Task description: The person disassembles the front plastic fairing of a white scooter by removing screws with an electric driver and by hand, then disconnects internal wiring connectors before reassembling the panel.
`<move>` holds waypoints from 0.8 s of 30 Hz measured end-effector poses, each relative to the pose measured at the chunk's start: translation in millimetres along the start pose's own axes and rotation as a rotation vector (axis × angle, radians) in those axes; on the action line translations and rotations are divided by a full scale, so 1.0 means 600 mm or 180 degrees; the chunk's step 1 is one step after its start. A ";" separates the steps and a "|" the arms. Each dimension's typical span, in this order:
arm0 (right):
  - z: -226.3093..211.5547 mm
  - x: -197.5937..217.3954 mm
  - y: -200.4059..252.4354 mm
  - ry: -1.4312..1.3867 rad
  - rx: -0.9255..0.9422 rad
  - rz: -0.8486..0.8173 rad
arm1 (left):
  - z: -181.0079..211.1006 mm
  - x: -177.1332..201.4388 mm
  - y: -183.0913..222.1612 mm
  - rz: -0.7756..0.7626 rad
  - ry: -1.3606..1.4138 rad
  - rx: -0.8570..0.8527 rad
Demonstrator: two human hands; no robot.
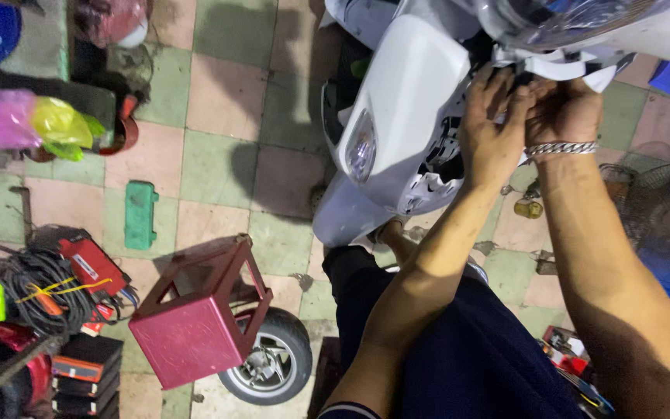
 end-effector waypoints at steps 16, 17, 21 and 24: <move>-0.022 0.016 0.005 -0.0040 0.0010 0.0041 | 0.021 0.031 -0.014 0.0075 -0.0867 -0.0017; -0.027 0.015 0.002 0.0090 0.0041 -0.0051 | 0.021 0.032 -0.016 0.0055 -0.0908 -0.0009; -0.033 0.015 0.003 0.0081 0.0151 0.0113 | 0.013 0.036 -0.028 0.0211 -0.0936 0.0253; -0.034 -0.049 0.026 0.0213 0.0183 -0.0736 | 0.008 0.040 -0.033 0.0399 -0.1206 0.0050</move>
Point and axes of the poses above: each hand's wrist, its own y-axis away from the middle knuckle, its own x-axis out of the back of the hand, z = x × y, the point moved 8 cm from there along -y, towards the middle knuckle, and after that the axes turned 11 degrees about -z, right-handed, at the moved point
